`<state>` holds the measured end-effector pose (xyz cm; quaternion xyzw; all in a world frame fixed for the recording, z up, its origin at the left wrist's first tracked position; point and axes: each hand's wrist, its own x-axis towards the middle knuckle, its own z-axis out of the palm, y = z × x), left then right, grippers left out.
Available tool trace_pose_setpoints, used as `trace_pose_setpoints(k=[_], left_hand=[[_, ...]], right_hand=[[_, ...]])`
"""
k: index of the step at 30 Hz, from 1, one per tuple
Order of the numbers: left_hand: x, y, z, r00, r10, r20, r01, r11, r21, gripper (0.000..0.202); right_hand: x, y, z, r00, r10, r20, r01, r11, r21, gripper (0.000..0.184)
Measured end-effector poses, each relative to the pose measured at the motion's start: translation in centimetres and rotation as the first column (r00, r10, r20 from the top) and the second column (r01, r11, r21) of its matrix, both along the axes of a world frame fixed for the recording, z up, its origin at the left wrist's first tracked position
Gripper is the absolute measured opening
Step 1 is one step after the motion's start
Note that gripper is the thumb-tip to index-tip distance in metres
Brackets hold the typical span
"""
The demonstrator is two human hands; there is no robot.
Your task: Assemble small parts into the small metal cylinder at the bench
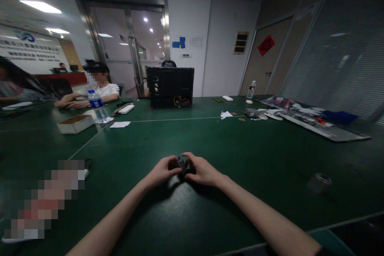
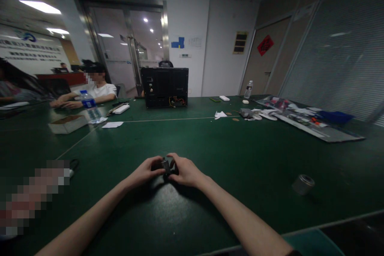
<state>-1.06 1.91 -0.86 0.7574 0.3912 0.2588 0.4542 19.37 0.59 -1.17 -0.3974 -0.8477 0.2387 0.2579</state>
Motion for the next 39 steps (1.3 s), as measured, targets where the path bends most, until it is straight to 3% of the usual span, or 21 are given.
trace_pose_setpoints(k=[3, 6, 21, 30, 39], left_hand=[[0.2, -0.4, 0.6, 0.997, -0.055, 0.047, 0.058, 0.996, -0.072, 0.032], [0.2, -0.7, 0.9, 0.993, -0.068, 0.093, 0.079, 0.990, -0.114, 0.035], [0.5, -0.7, 0.3, 0.935, 0.105, 0.338, 0.021, 0.936, -0.351, 0.039], [0.1, -0.2, -0.2, 0.941, 0.074, 0.329, 0.018, 0.964, -0.267, 0.032], [0.4, -0.1, -0.5, 0.899, 0.081, 0.431, 0.095, 0.924, -0.371, 0.033]], right_hand=[[-0.1, 0.0, -0.2, 0.999, 0.023, -0.035, -0.022, 1.000, 0.014, 0.072], [-0.1, 0.0, -0.1, 0.996, 0.043, -0.074, -0.038, 0.997, 0.062, 0.062], [-0.7, -0.8, 0.4, 0.977, 0.039, -0.211, 0.002, 0.982, 0.188, 0.054], [-0.7, -0.6, -0.3, 0.988, 0.023, -0.153, 0.007, 0.981, 0.195, 0.057], [-0.7, -0.7, 0.0, 0.985, 0.053, -0.162, -0.015, 0.974, 0.228, 0.055]])
